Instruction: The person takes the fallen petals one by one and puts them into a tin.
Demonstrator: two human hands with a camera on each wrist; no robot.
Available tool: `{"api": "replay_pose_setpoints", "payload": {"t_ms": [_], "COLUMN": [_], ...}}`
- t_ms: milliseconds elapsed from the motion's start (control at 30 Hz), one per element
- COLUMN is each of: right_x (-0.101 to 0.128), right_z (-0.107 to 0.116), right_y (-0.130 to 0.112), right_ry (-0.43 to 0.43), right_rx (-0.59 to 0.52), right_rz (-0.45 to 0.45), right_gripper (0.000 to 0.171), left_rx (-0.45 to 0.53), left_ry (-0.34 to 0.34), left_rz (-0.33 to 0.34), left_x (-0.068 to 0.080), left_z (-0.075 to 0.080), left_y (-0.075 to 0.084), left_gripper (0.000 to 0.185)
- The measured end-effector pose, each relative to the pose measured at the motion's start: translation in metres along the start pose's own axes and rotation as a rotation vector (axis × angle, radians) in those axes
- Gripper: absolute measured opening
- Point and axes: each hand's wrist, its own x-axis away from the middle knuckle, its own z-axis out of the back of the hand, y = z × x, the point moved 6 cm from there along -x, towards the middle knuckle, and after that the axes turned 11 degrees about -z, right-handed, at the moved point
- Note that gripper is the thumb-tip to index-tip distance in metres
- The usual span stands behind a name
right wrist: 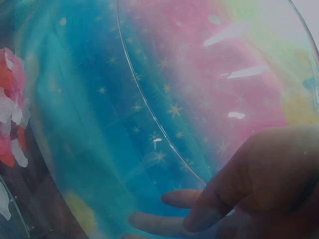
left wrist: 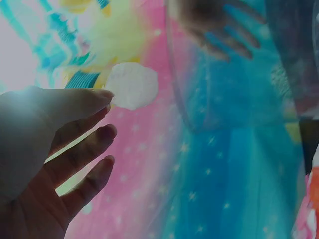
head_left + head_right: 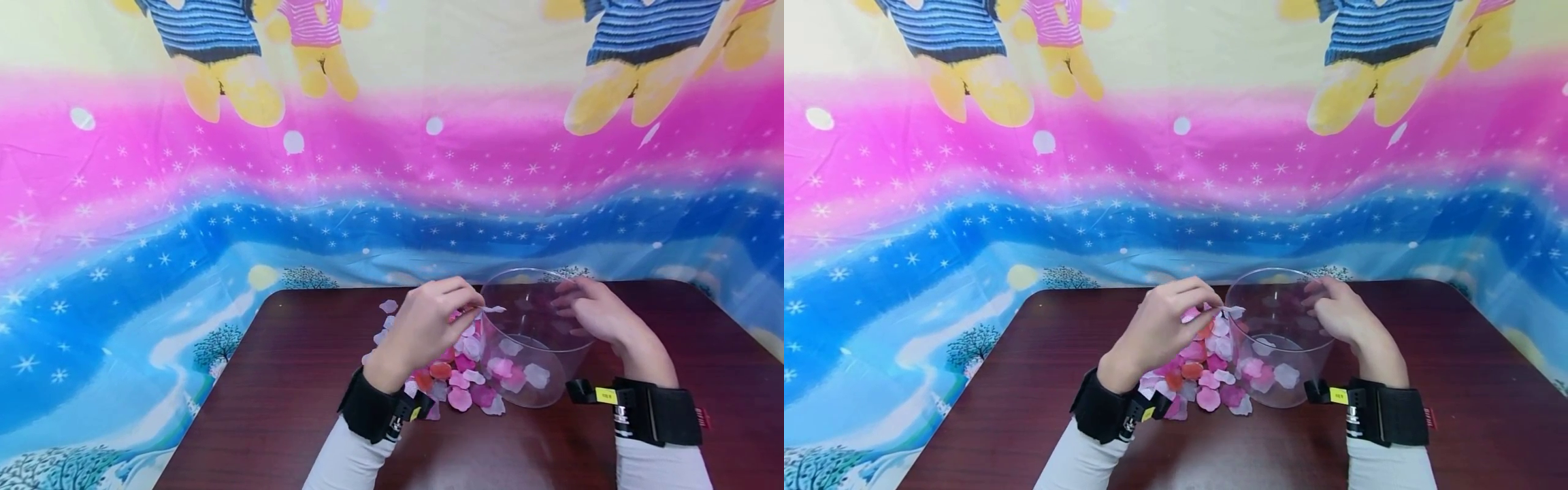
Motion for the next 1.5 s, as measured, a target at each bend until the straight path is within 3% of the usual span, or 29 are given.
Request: {"api": "replay_pose_setpoints", "payload": {"t_ms": [200, 400, 1067, 1267, 1500], "right_x": [-0.001, -0.001, -0.001, -0.001, -0.001], "right_z": [-0.001, -0.001, -0.001, 0.000, 0.001], "right_y": [-0.001, -0.001, 0.002, 0.001, 0.001], "right_ry": [0.004, 0.003, 0.003, 0.002, 0.000], "right_rx": [0.000, -0.001, -0.007, -0.004, 0.001], "right_rz": [0.007, 0.008, 0.002, 0.005, 0.004], "right_gripper": [0.052, 0.052, 0.051, 0.052, 0.051], "left_rx": [-0.045, -0.067, -0.086, -0.073, -0.046], "left_ry": [-0.065, -0.107, -0.133, -0.128, -0.061], "left_rz": [-0.019, -0.024, -0.032, -0.034, 0.028], "left_x": [-0.002, -0.003, -0.002, -0.003, 0.001], "left_z": [-0.018, -0.024, -0.033, -0.031, -0.012], "left_y": [0.007, 0.012, 0.013, 0.012, -0.003], "left_gripper": [0.012, 0.015, 0.013, 0.015, 0.014]}}
